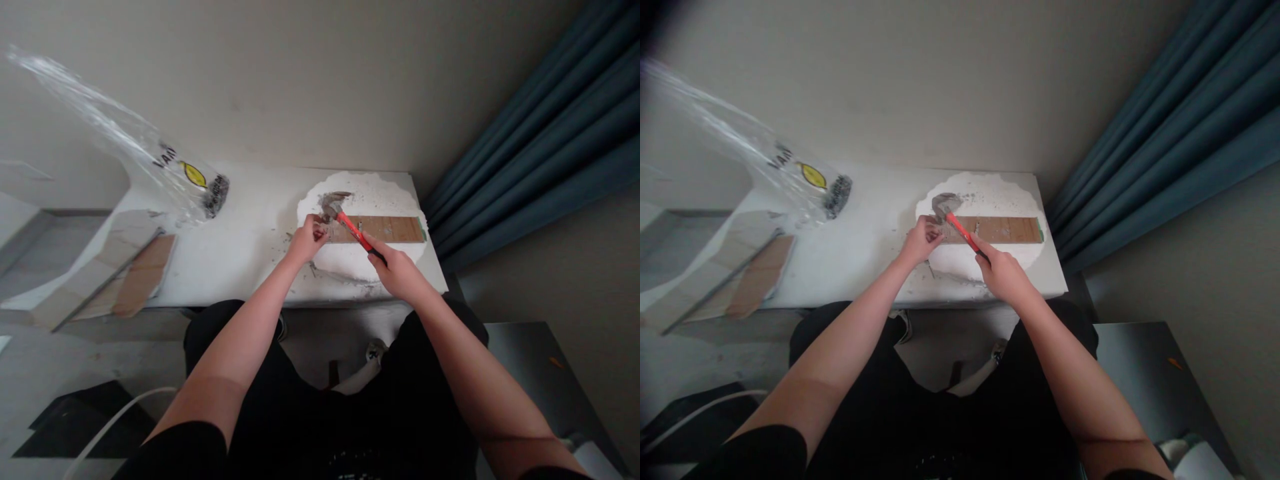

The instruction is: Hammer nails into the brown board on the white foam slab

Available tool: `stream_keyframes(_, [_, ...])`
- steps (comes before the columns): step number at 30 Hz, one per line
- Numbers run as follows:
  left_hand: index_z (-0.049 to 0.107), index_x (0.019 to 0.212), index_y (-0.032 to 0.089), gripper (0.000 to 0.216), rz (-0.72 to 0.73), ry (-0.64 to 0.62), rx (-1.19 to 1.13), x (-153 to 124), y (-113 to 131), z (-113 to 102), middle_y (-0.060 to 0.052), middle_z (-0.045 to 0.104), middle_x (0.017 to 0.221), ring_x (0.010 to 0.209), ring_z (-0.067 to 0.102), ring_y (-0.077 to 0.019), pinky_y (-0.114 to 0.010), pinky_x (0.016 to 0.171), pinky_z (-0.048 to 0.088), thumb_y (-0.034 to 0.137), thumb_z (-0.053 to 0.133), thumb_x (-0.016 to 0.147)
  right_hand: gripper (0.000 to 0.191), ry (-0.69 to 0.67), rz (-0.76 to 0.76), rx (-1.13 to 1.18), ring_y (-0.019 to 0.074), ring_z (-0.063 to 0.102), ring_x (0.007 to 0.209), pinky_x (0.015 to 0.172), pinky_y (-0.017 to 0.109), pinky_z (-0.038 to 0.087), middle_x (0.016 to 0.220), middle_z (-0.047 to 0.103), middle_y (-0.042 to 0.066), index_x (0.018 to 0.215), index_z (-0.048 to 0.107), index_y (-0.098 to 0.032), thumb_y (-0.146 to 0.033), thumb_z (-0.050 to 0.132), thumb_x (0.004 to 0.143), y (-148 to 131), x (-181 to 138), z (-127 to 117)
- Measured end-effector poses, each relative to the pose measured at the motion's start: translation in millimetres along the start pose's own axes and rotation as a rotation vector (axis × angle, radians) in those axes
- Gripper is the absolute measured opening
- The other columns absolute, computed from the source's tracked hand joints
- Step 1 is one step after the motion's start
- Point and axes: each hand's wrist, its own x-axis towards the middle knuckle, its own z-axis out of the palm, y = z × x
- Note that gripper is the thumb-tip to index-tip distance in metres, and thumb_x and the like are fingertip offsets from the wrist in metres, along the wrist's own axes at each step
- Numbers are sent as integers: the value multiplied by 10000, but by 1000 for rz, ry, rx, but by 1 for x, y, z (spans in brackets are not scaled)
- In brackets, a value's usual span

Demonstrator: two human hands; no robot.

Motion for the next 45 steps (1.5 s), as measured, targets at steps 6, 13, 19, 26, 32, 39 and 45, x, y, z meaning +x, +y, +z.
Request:
stream_keyframes(6, [451,1167,239,428,-2,20,54,0,-1,-1,-9,737,888,806,702,-186,-302,745,504,210,719,835,558,8,-20,15,322,652,1238,1003,452,522,1369,683,100,1575,449,-271,-286,466,1018,0,-2,-1])
stream_keyframes(13, [441,1182,239,427,7,3,56,0,1,-2,1,730,862,751,671,-172,-289,705,475,205,697,842,567,3,-16,9,322,655,1236,1009,454,525,1381,676,88,1580,440,-286,-284,472,1014,-4,-4,0])
stream_keyframes(19, [447,1167,242,429,7,8,83,0,1,-2,11,724,852,749,663,-168,-288,708,470,192,703,826,559,-21,10,-36,336,689,1168,969,457,538,1307,719,89,1569,460,-300,-274,472,1011,-4,-2,-1])
stream_keyframes(26, [446,1187,230,449,-4,7,88,0,1,-2,16,719,840,713,645,-158,-281,698,458,178,705,824,572,-27,24,-76,347,720,1079,906,452,549,1231,750,110,1580,444,-297,-286,462,1008,-5,-3,-1])
stream_keyframes(32, [443,1216,223,470,8,1,96,0,4,-2,31,700,800,668,619,-152,-277,682,449,176,701,825,583,6,-6,-105,340,726,1050,886,443,548,1256,738,114,1595,415,-303,-300,456,1013,-7,-4,-1])
stream_keyframes(39, [451,1215,238,461,10,0,99,-1,5,-4,26,706,823,672,624,-156,-288,696,458,166,692,828,595,1,2,-138,339,736,996,854,437,546,1168,765,125,1616,372,-295,-303,432,1025,-8,-4,-1])
stream_keyframes(45, [465,1213,237,458,2,-10,96,-1,8,-4,19,717,830,711,643,-167,-297,723,471,155,693,824,580,-13,7,-130,334,735,1001,855,433,550,1180,763,117,1599,409,-302,-299,440,1019,-2,-3,-2])
